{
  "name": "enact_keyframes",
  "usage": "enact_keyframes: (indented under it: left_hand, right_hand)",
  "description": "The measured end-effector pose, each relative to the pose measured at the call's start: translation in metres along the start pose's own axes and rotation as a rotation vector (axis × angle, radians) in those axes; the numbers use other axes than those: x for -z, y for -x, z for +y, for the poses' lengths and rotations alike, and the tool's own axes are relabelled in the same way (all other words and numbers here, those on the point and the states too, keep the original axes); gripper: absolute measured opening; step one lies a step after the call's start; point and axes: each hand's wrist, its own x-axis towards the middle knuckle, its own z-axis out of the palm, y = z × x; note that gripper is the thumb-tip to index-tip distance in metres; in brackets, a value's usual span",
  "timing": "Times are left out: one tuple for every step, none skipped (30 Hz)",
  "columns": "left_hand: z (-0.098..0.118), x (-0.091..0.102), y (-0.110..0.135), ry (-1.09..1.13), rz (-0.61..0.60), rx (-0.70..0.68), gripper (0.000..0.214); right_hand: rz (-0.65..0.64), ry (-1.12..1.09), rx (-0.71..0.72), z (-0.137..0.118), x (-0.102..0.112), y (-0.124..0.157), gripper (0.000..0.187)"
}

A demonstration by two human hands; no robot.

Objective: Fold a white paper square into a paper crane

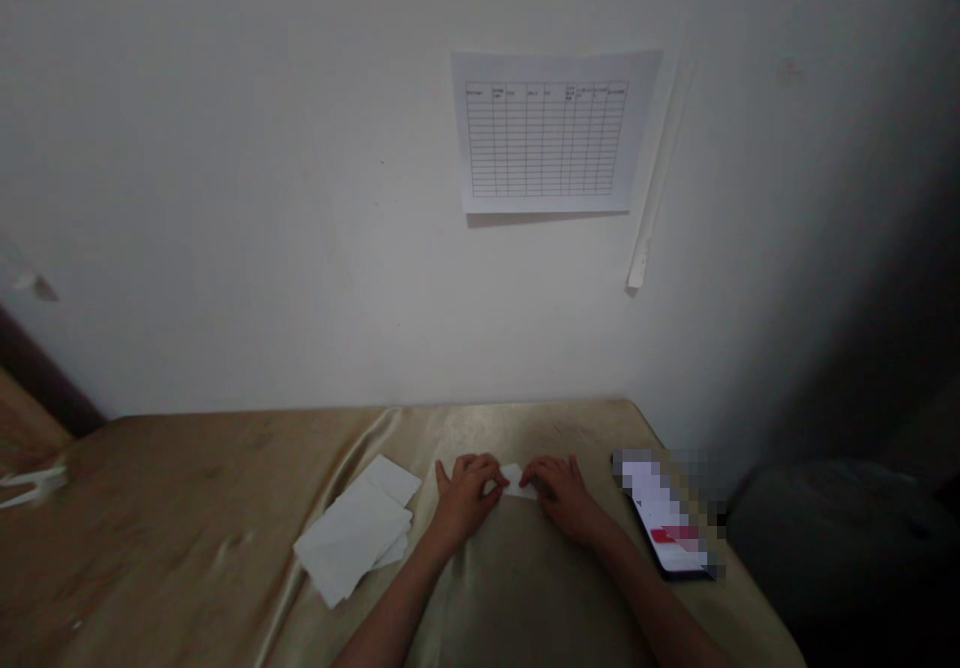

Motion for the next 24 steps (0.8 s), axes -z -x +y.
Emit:
enact_keyframes:
  left_hand:
    - [-0.001, 0.000, 0.000, 0.003, -0.002, -0.001, 0.020]
    - [-0.001, 0.000, 0.000, 0.006, -0.002, -0.003, 0.020]
    - [-0.002, -0.001, 0.000, 0.011, 0.001, -0.005, 0.020]
    - [-0.002, -0.001, 0.000, 0.016, 0.005, -0.008, 0.020]
    - [-0.003, -0.001, 0.000, 0.022, 0.009, -0.009, 0.020]
    - [-0.003, 0.000, 0.000, 0.028, 0.013, -0.009, 0.021]
    - [-0.003, 0.000, 0.000, 0.033, 0.015, -0.008, 0.022]
    - [-0.003, 0.000, 0.000, 0.038, 0.014, -0.007, 0.023]
    - [-0.003, 0.001, 0.001, 0.043, 0.012, -0.009, 0.024]
    - [-0.002, 0.001, 0.001, 0.048, 0.010, -0.012, 0.024]
    - [-0.002, 0.002, 0.002, 0.051, 0.010, -0.015, 0.024]
    - [-0.002, 0.002, 0.002, 0.052, 0.012, -0.020, 0.024]
    - [-0.001, 0.003, 0.003, 0.051, 0.015, -0.024, 0.024]
    - [-0.001, 0.003, 0.003, 0.048, 0.018, -0.028, 0.023]
    - [-0.001, 0.003, 0.004, 0.044, 0.021, -0.032, 0.022]
    - [-0.001, 0.003, 0.004, 0.039, 0.023, -0.036, 0.021]
    - [-0.001, 0.003, 0.004, 0.033, 0.023, -0.039, 0.021]
    - [-0.002, 0.003, 0.004, 0.029, 0.024, -0.041, 0.021]
    - [-0.002, 0.003, 0.003, 0.025, 0.026, -0.042, 0.021]
    - [-0.002, 0.003, 0.003, 0.023, 0.032, -0.043, 0.022]
    - [-0.002, 0.002, 0.002, 0.021, 0.038, -0.045, 0.023]
    - [-0.003, 0.002, 0.002, 0.018, 0.045, -0.045, 0.023]
    - [-0.003, 0.002, 0.002, 0.017, 0.054, -0.044, 0.023]
    - [-0.003, 0.002, 0.002, 0.016, 0.062, -0.044, 0.022]
  right_hand:
    - [-0.008, 0.000, 0.003, 0.000, 0.001, 0.000, 0.058]
    - [-0.014, 0.001, 0.005, 0.000, 0.002, 0.001, 0.058]
    - [-0.017, 0.002, 0.007, 0.000, 0.003, 0.001, 0.058]
    - [-0.018, 0.002, 0.008, 0.000, 0.004, 0.002, 0.059]
    - [-0.020, 0.003, 0.012, 0.000, 0.005, 0.002, 0.059]
    - [-0.022, 0.003, 0.015, 0.001, 0.005, 0.002, 0.060]
    - [-0.024, 0.002, 0.020, 0.001, 0.005, 0.003, 0.060]
    - [-0.023, -0.001, 0.027, 0.002, 0.004, 0.003, 0.061]
    - [-0.019, -0.006, 0.033, 0.003, 0.004, 0.003, 0.061]
    - [-0.011, -0.011, 0.041, 0.004, 0.003, 0.004, 0.061]
    - [0.003, -0.017, 0.049, 0.006, 0.002, 0.004, 0.061]
    - [0.017, -0.022, 0.056, 0.007, 0.001, 0.004, 0.061]
    - [0.026, -0.023, 0.063, 0.008, 0.000, 0.004, 0.062]
    - [0.032, -0.022, 0.069, 0.009, -0.002, 0.004, 0.063]
    - [0.034, -0.018, 0.074, 0.011, -0.003, 0.004, 0.065]
    - [0.034, -0.013, 0.079, 0.011, -0.004, 0.004, 0.066]
    - [0.033, -0.008, 0.082, 0.012, -0.004, 0.004, 0.067]
    - [0.032, -0.003, 0.082, 0.012, -0.005, 0.004, 0.067]
    - [0.033, 0.001, 0.080, 0.011, -0.005, 0.004, 0.066]
    - [0.037, 0.001, 0.076, 0.011, -0.005, 0.004, 0.064]
    - [0.042, -0.001, 0.075, 0.009, -0.005, 0.004, 0.062]
    - [0.050, -0.005, 0.076, 0.008, -0.005, 0.005, 0.059]
    - [0.062, -0.009, 0.079, 0.006, -0.004, 0.006, 0.056]
    - [0.076, -0.011, 0.086, 0.005, -0.004, 0.006, 0.053]
